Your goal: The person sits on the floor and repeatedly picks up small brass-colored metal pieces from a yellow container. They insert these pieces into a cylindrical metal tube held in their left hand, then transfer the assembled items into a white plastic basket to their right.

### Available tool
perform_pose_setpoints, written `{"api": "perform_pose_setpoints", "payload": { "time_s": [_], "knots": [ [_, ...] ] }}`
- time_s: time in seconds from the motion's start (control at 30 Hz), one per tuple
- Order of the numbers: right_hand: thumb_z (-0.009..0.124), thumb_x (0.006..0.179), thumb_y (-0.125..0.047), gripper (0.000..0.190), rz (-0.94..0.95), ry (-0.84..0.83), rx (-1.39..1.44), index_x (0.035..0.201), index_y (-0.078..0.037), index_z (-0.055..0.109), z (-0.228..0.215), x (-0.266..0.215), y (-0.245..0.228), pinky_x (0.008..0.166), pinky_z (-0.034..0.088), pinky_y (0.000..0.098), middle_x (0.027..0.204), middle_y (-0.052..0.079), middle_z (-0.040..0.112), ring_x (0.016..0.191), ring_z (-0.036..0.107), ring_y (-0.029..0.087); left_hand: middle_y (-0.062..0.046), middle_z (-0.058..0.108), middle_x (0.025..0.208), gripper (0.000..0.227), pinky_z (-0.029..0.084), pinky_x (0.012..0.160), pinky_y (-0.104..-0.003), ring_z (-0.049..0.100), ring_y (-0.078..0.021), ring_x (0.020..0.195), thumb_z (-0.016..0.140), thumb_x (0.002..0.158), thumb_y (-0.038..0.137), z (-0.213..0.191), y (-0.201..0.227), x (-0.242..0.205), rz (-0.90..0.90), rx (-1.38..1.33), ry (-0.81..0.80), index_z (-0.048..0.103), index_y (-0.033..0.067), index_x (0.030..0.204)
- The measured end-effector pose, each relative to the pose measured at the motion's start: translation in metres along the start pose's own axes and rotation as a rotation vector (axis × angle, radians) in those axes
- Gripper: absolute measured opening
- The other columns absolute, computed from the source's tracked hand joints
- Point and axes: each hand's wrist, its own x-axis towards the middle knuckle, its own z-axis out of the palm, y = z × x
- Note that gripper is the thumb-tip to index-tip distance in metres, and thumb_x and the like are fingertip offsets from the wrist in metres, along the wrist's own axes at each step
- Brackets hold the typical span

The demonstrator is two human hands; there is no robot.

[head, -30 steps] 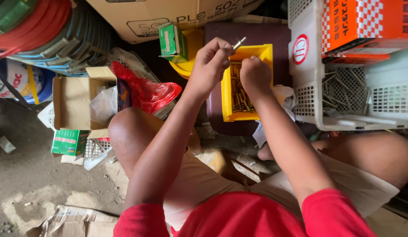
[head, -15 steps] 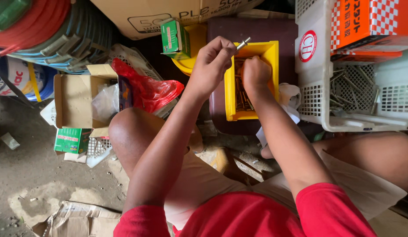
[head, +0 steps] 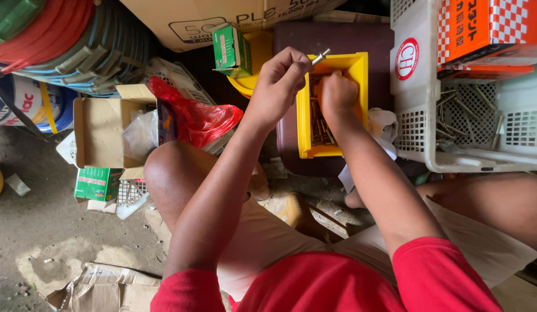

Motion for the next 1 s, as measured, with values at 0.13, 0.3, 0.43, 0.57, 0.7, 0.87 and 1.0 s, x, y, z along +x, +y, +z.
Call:
{"api": "perform_pose_setpoints", "payload": {
  "time_s": [0.13,0.3,0.43,0.57,0.7,0.87,1.0],
  "knots": [
    [0.051,0.088,-0.015,0.022,-0.194,-0.104,-0.194,0.079,-0.016,0.071,-0.038,-0.001,-0.001,0.051,0.051,0.0376,0.074,0.001,0.068,0.063,0.069,0.023,0.004,0.033,0.059,0.016,0.021,0.047,-0.022,0.029,-0.0056,0.054,0.052,0.09,0.017,0.0,0.001,0.001,0.024,-0.003,-0.012,0.048,0.0108,0.076],
    [0.058,0.083,-0.018,0.016,-0.303,-0.287,-0.194,0.082,-0.022,0.074,-0.081,-0.002,-0.001,0.059,0.055,0.0373,0.081,0.001,0.069,0.077,0.07,0.026,0.005,0.035,0.062,0.015,0.024,0.052,-0.021,0.03,-0.0053,0.057,0.052,0.09,0.016,0.0,-0.002,0.002,0.056,0.014,-0.01,0.049,0.0111,0.076],
    [0.053,0.087,-0.015,0.019,-0.332,-0.077,-0.067,0.076,-0.012,0.068,-0.104,-0.012,0.009,0.053,0.052,0.04,0.071,0.006,0.066,0.062,0.066,0.028,0.004,0.036,0.062,0.014,0.023,0.047,-0.02,0.03,-0.0045,0.055,0.052,0.09,0.017,-0.001,0.0,0.002,0.03,0.022,0.002,0.05,0.0118,0.077],
    [0.053,0.081,-0.006,0.009,-0.334,-0.113,0.517,0.075,-0.008,0.061,-0.176,-0.013,0.012,0.053,0.046,0.0349,0.062,0.007,0.062,0.054,0.06,0.021,0.003,0.037,0.062,0.014,0.02,0.044,-0.021,0.03,-0.0049,0.054,0.051,0.091,0.017,0.0,-0.003,0.003,0.021,0.023,-0.009,0.051,0.0111,0.078],
    [0.066,0.088,-0.014,0.011,0.098,-0.693,1.351,0.094,-0.004,0.064,-0.262,-0.019,0.016,0.072,0.059,0.0215,0.086,0.009,0.069,0.078,0.067,0.013,0.005,0.035,0.061,0.013,0.02,0.043,-0.02,0.03,-0.0036,0.053,0.05,0.091,0.017,0.001,-0.003,0.002,-0.006,0.014,-0.015,0.05,0.0119,0.078],
    [0.06,0.087,0.001,0.016,0.138,-0.773,1.937,0.101,-0.005,0.057,-0.235,-0.028,0.058,0.076,0.058,0.0249,0.096,0.012,0.064,0.087,0.067,0.02,0.005,0.034,0.062,0.014,0.023,0.049,-0.021,0.029,-0.0045,0.055,0.05,0.091,0.016,0.005,-0.014,0.003,0.016,0.033,-0.044,0.049,0.0116,0.078],
    [0.056,0.089,0.004,0.028,-0.152,-0.526,1.896,0.117,0.0,0.056,-0.247,-0.039,0.073,0.086,0.054,0.0274,0.105,0.012,0.064,0.1,0.064,0.017,0.004,0.041,0.061,0.012,0.03,0.05,-0.019,0.036,-0.0043,0.058,0.048,0.091,0.011,0.012,-0.021,0.002,0.06,0.169,-0.085,0.059,0.0073,0.087]
  ]
}}
